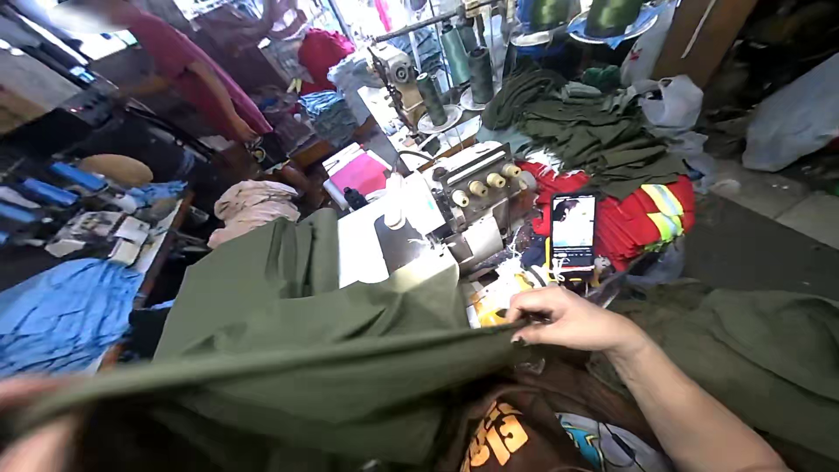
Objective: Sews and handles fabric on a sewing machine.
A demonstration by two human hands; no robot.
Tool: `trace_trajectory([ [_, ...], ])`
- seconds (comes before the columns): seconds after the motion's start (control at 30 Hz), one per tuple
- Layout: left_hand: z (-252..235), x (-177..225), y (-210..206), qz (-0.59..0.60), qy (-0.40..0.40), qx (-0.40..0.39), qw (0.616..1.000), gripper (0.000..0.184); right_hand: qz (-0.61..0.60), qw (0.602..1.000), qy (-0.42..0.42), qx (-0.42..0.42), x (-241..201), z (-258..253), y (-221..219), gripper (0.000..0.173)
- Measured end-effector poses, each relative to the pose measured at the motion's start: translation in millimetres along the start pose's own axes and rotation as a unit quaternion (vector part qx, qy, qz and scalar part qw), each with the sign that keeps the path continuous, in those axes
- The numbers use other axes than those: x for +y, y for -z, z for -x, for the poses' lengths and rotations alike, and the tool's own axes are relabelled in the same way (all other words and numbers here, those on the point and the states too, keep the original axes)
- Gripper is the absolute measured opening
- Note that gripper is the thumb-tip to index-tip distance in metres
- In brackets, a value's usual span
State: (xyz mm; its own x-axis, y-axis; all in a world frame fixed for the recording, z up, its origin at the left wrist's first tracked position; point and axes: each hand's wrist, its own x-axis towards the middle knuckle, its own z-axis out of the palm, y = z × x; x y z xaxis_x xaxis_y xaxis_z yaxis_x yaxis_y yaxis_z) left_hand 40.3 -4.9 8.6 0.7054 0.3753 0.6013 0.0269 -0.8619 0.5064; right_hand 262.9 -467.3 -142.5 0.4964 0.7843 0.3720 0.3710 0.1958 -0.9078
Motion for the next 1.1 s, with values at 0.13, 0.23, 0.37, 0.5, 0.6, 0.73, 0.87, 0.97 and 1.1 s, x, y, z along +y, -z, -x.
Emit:
trace_trajectory([
  [0.13,-63,7,-82,-0.223,-0.085,-0.014,0.971,0.045,-0.012,0.998,-0.044,0.031,3,-11,-18,0.019],
  [0.23,-33,55,-158,-0.113,-0.194,-0.154,0.962,0.064,-0.003,0.996,-0.083,0.040,7,-11,-29,0.020],
  [0.37,59,123,-230,0.100,-0.250,-0.387,0.882,0.039,0.020,0.998,-0.059,0.000,3,-11,-26,0.018],
  [0.5,77,130,-182,0.172,-0.254,-0.390,0.868,0.019,0.110,0.993,-0.036,0.033,10,-31,-15,0.022],
  [0.6,74,125,-125,0.231,-0.244,-0.358,0.871,0.015,0.280,0.958,-0.055,0.015,41,-57,-19,0.022],
  [0.73,81,130,-85,0.263,-0.245,-0.300,0.884,0.007,0.404,0.894,-0.144,-0.132,74,-78,-39,0.033],
  [0.87,89,135,-75,0.286,-0.229,-0.257,0.894,0.014,0.294,0.948,-0.079,-0.090,90,-53,-37,0.018],
  [0.97,71,126,-71,0.327,-0.271,-0.357,0.832,0.016,0.021,0.996,-0.081,-0.006,97,-19,-35,0.014],
  [1.1,65,138,-102,0.353,-0.275,-0.333,0.830,0.013,0.167,0.971,-0.165,-0.051,113,10,-28,0.019],
])
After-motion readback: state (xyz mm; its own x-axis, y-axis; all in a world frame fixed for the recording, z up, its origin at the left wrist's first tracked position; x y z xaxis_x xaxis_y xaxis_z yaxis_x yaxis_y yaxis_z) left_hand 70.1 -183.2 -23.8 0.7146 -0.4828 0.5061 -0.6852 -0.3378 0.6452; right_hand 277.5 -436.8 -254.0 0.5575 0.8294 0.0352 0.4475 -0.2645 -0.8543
